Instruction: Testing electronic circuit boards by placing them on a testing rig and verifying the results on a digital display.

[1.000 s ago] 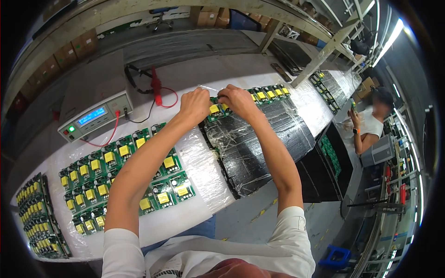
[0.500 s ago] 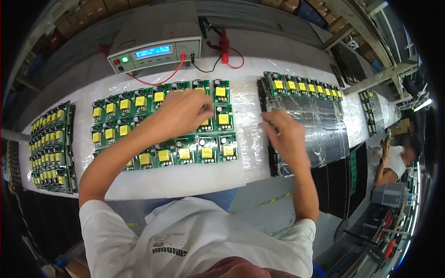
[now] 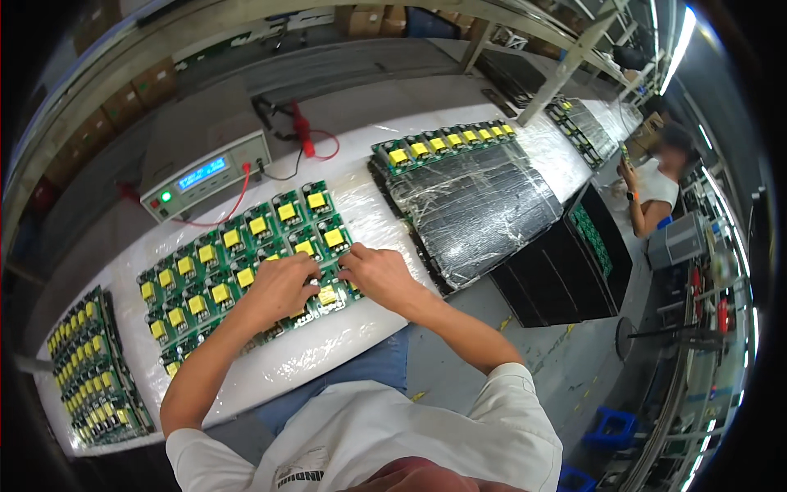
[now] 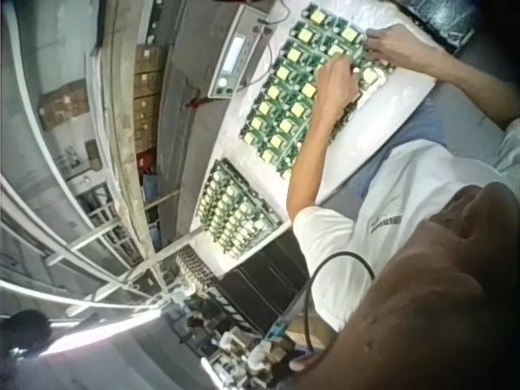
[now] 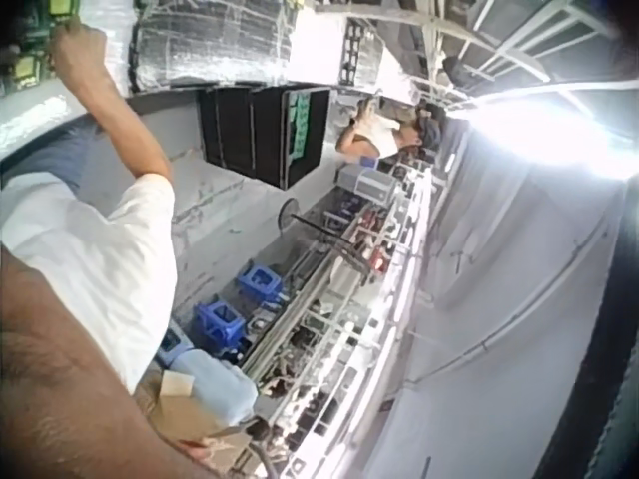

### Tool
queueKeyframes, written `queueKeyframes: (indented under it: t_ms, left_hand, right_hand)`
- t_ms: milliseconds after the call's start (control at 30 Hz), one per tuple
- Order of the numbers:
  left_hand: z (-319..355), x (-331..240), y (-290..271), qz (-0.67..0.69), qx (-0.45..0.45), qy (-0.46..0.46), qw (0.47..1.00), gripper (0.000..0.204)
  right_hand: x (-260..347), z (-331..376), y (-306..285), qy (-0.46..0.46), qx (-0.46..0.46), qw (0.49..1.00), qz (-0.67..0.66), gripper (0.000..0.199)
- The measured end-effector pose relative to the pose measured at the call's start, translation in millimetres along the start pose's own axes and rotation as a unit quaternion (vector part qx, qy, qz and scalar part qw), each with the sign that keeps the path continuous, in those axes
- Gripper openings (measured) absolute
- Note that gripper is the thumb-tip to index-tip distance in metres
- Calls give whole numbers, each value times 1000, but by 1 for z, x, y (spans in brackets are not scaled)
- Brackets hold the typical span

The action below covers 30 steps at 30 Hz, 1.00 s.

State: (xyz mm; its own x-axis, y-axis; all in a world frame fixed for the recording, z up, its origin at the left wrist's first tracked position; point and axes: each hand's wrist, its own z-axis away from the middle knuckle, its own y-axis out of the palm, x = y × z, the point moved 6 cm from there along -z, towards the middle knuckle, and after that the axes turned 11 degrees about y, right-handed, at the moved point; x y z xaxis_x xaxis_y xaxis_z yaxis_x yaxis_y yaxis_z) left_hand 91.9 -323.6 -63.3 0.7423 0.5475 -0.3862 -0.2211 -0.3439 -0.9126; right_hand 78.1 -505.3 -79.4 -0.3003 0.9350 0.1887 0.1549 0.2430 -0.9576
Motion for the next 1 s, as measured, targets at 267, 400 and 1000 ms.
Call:
queueKeyframes:
  t_ms: [267, 400, 1000]
  left_hand:
    - [-92, -55, -47, -23, -66, 78, 995, 14]
    - [-224, -80, -22, 29, -106, 95, 989, 17]
    - [-562, -114, 109, 8, -58, 27, 998, 20]
  right_hand:
    - [-125, 3, -122, 40, -135, 985, -102, 17]
    - [-267, -10, -173, 125, -153, 980, 13, 16]
    - [-532, -99, -129, 249, -57, 960, 118, 16]
